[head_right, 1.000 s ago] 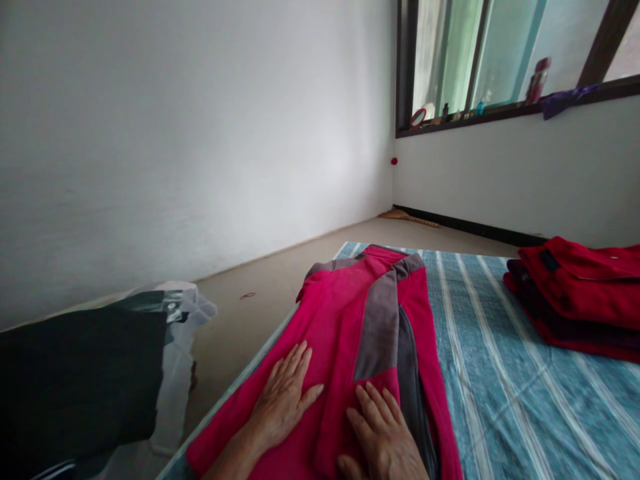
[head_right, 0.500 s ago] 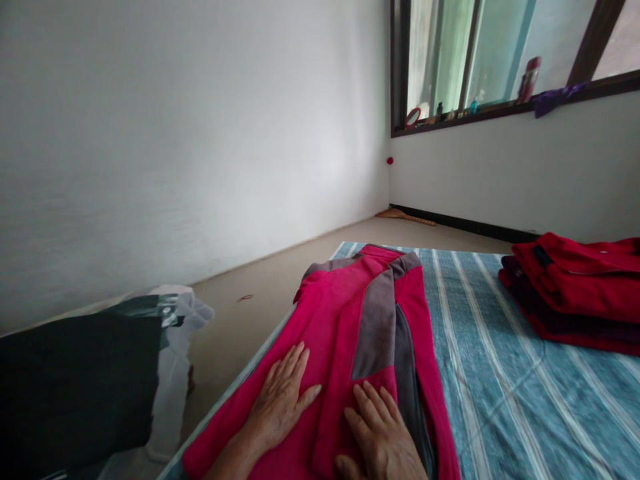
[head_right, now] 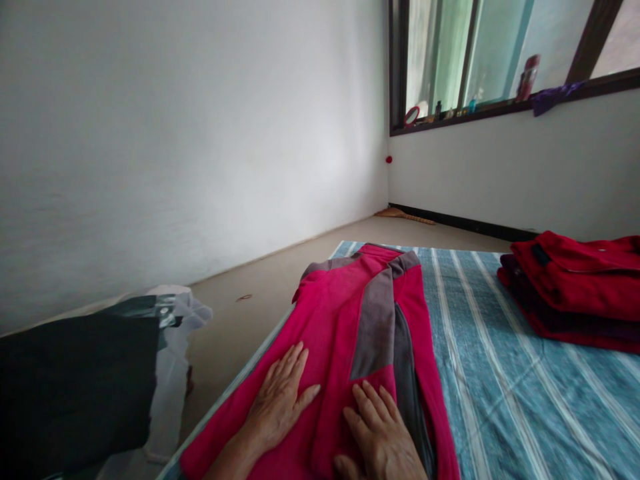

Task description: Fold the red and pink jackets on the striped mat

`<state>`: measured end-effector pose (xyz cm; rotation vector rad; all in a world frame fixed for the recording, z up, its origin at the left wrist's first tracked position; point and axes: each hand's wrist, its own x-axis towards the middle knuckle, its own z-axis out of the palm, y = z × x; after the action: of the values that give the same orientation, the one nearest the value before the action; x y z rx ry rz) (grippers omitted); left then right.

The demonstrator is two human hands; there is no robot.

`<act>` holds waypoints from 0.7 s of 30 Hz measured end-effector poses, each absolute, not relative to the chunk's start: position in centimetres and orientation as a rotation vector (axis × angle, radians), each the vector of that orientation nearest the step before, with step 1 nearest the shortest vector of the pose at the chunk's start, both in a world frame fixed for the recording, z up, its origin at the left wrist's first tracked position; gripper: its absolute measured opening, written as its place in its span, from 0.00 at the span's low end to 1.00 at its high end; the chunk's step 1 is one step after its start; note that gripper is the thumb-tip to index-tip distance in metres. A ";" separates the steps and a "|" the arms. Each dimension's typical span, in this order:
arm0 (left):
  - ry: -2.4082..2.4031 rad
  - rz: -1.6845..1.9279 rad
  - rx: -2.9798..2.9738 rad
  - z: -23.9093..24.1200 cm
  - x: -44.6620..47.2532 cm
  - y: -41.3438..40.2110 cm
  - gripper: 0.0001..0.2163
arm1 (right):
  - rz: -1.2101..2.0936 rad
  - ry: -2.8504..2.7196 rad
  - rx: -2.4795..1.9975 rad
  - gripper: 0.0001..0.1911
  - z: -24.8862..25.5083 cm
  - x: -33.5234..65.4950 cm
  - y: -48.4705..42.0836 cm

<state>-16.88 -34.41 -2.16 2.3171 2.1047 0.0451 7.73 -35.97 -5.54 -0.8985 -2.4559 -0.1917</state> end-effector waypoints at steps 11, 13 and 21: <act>2.114 0.006 2.270 -1.8 -16.6 -34.4 0.32 | -0.265 -2.411 -0.886 0.24 -6.0 7.8 -36.0; 2.120 0.012 2.278 -1.9 -16.7 -34.3 0.31 | -0.290 -2.407 -0.877 0.24 -5.9 7.9 -36.0; 2.114 0.062 2.325 -2.5 -17.0 -34.4 0.31 | -0.122 -2.408 -0.898 0.25 -6.8 7.9 -35.9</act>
<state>-17.00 -34.38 -2.48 2.3254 2.1140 0.0622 7.88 -35.89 -6.84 -0.8983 -2.4083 -0.1219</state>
